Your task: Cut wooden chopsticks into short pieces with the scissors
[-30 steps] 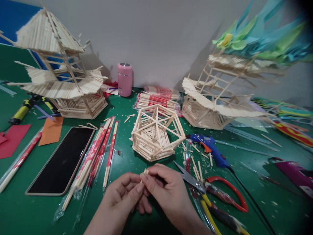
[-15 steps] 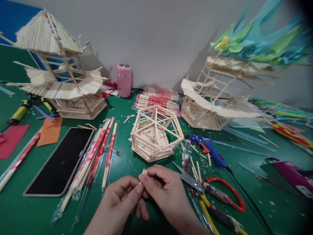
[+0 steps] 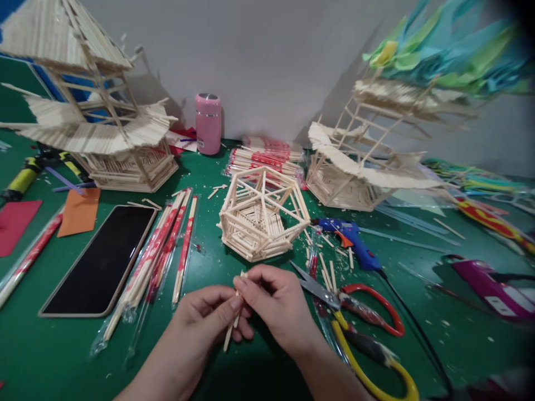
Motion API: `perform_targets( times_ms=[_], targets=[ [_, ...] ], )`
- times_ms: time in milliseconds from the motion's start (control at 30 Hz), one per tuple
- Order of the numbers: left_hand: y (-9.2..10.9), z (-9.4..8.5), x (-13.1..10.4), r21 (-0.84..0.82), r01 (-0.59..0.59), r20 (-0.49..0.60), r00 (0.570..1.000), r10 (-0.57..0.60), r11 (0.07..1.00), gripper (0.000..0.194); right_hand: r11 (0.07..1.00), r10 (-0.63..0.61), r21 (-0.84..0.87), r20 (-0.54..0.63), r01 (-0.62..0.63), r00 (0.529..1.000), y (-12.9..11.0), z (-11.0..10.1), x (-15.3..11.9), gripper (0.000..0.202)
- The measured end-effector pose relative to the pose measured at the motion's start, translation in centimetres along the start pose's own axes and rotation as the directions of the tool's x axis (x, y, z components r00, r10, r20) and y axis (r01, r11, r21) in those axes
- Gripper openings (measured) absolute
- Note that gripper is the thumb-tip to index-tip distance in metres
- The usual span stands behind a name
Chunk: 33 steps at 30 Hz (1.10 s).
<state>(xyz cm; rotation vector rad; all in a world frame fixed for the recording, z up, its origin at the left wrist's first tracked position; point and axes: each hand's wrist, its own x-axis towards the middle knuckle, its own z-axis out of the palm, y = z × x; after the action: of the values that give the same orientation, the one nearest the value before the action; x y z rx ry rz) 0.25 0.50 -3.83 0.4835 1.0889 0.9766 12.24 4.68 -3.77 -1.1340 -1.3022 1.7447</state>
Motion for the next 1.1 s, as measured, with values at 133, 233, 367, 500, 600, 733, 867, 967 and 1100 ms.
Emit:
perform_targets(
  times_ms=[133, 233, 367, 500, 600, 733, 867, 967, 1100],
  targets=[
    [-0.2, 0.0, 0.0, -0.053, 0.001, 0.023, 1.000, 0.000, 0.999, 0.028, 0.991, 0.001, 0.132, 0.054, -0.008, 0.999, 0.5, 0.2, 0.3, 0.031],
    [-0.5, -0.1, 0.1, -0.068, -0.019, 0.014, 1.000, 0.020, 0.998, 0.026, 0.985, -0.020, 0.173, 0.093, 0.004, 0.995, 0.8, 0.4, 0.4, 0.029],
    [-0.7, -0.4, 0.2, -0.099, -0.011, -0.040, 0.999, 0.007, 0.995, 0.027, 0.992, -0.087, -0.093, -0.024, 0.085, 0.996, -0.2, -0.3, -1.1, 0.023],
    [-0.6, -0.7, 0.0, -0.117, 0.021, -0.084, 0.996, -0.031, 0.993, 0.029, 0.787, -0.298, -0.604, -0.192, 0.126, 0.935, -1.7, -4.1, -5.0, 0.016],
    [-0.3, -0.6, -0.1, -0.148, 0.053, -0.085, 0.994, -0.066, 0.988, 0.030, 0.570, -0.439, -0.821, -0.277, 0.027, 0.855, -1.4, -8.8, -8.3, 0.015],
    [-0.1, -0.4, 0.0, -0.144, 0.048, -0.068, 0.996, -0.059, 0.988, 0.030, 0.351, -0.415, -0.926, -0.286, -0.138, 0.864, 0.2, -13.9, -10.8, 0.026],
    [-0.1, -0.5, 0.2, -0.129, 0.031, -0.063, 0.997, -0.040, 0.991, 0.029, 0.286, -0.281, -0.948, -0.220, -0.137, 0.934, 0.3, -15.8, -10.2, 0.030],
    [-0.1, -0.5, 0.2, -0.102, 0.003, -0.061, 0.998, -0.009, 0.995, 0.028, 0.247, -0.103, -0.958, -0.176, -0.146, 0.979, -0.8, -16.2, -8.9, 0.022],
    [0.2, -0.4, 0.3, -0.097, -0.016, -0.069, 0.998, 0.010, 0.995, 0.030, 0.227, -0.042, -0.968, -0.116, -0.103, 0.992, -1.7, -16.6, -8.1, 0.017]
  ],
)
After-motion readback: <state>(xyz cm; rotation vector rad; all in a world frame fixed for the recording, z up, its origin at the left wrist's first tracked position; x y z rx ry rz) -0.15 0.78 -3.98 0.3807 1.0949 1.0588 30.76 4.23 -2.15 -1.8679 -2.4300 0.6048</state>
